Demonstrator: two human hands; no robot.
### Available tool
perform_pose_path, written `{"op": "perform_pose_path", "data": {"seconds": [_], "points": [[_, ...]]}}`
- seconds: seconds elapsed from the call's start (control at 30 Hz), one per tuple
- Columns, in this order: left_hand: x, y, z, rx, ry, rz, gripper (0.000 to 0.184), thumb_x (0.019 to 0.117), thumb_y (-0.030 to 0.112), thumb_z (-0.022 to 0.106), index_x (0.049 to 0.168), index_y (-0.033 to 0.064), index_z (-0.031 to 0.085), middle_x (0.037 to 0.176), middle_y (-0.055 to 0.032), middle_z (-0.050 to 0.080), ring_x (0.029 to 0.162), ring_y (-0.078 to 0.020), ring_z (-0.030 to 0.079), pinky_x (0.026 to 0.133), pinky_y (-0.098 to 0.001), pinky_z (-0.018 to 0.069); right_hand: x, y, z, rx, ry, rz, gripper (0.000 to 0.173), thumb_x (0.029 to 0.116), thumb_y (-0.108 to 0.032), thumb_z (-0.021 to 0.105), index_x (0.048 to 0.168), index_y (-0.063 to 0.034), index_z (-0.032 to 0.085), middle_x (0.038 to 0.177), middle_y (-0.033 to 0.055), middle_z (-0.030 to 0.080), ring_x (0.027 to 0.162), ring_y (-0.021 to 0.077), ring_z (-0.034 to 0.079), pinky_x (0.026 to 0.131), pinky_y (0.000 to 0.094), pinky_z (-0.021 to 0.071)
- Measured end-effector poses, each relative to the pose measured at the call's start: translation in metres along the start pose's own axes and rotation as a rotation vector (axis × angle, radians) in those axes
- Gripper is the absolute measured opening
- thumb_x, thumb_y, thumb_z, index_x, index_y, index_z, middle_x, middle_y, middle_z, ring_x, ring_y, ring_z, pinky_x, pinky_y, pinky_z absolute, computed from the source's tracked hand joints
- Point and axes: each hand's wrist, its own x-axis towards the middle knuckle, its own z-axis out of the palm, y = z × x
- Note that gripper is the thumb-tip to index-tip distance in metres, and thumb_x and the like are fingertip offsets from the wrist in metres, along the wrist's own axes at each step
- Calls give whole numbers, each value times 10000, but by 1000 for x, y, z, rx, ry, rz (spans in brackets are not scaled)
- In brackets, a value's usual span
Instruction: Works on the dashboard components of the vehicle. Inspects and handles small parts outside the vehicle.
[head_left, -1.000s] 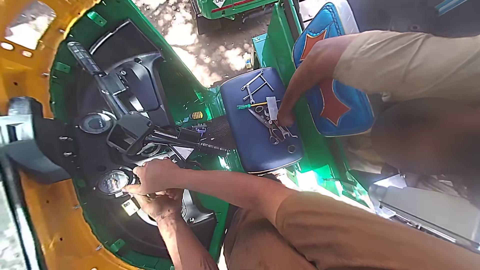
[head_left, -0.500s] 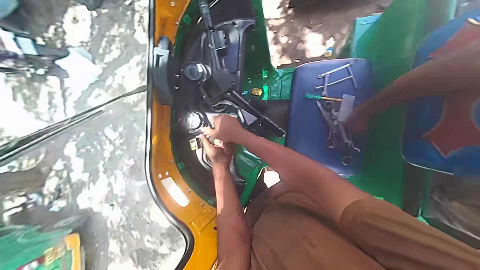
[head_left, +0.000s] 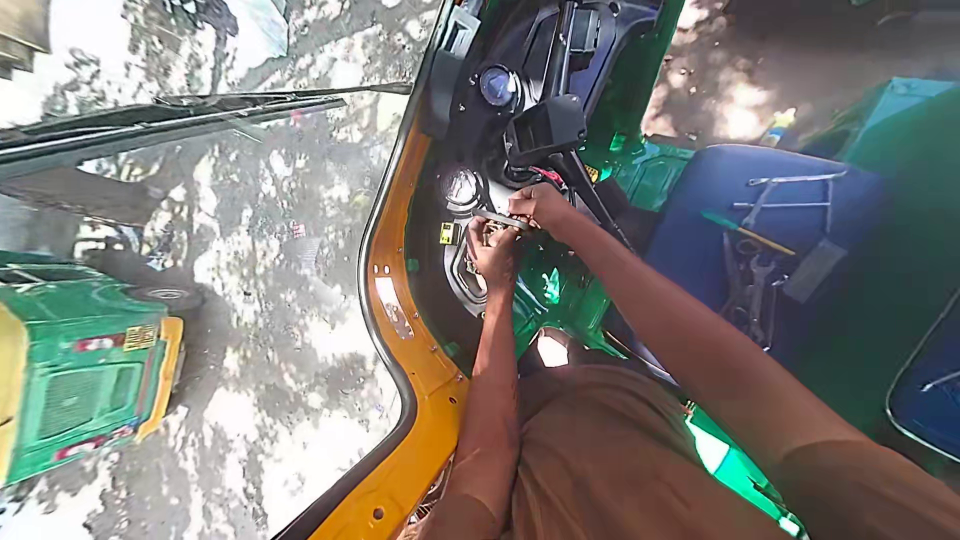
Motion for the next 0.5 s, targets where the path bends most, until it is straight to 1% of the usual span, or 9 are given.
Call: {"op": "perform_pose_path", "data": {"seconds": [0.03,0.1,0.17,0.2,0.23,0.3,0.37,0.43,0.5], "points": [[2,0,1,23,12,43,588,749,-66,792,1269,20,531,1141,-136,615,889,-190,645,765,-361,602,0,-1,0,0,-4,7,198,991,-217,679,947,-24,689,756,21,622,628,79,535,598,277,465],[2,-1,0,87,30,86,451,785,-40,782,1188,-4,582,999,-106,633,763,-146,624,709,-322,587,-2,-3,3,0,-6,26,190,1005,-207,653,933,-34,685,755,11,623,627,73,532,591,269,456],[4,-5,1,132,50,122,349,800,-2,776,1115,10,624,856,-63,637,670,-114,591,641,-290,555,-1,-6,4,10,31,31,171,1010,-168,624,928,-33,690,738,8,635,611,75,542,575,267,463],[5,-6,2,136,57,135,335,796,-4,771,1103,15,637,825,-51,637,649,-105,580,619,-281,544,0,-7,5,9,56,23,171,1005,-151,613,901,-36,686,725,7,629,612,79,542,579,277,464],[6,-6,2,131,44,135,335,800,-10,763,1113,13,645,857,-57,648,672,-106,586,632,-283,546,2,-6,5,6,76,8,180,998,-137,603,864,-41,677,719,5,617,628,86,543,600,297,468],[7,-4,-4,80,-30,130,353,816,-24,756,1151,-5,647,963,-92,679,757,-143,631,709,-329,583,6,-3,2,-14,82,-30,212,999,-140,601,815,-49,650,711,7,597,648,97,547,635,324,482],[12,-4,-13,41,-98,105,367,822,-12,770,1172,-15,658,1028,-117,702,824,-186,674,764,-381,611,13,0,-2,-81,39,-80,258,1006,-152,582,763,-67,597,672,0,555,612,96,519,607,320,461],[16,-4,-22,26,-147,40,395,849,-7,765,1226,-38,651,1113,-156,708,920,-238,714,835,-434,628,21,1,-7,-209,-15,-110,291,1027,-186,559,761,-71,594,669,1,543,602,95,511,601,318,456],[20,-7,-28,36,-174,37,408,854,3,766,1242,-56,654,1137,-175,717,962,-258,724,846,-447,634,28,-1,-10,-354,-61,-113,310,1034,-224,550,774,-63,600,675,28,547,608,125,523,604,355,462]]}}
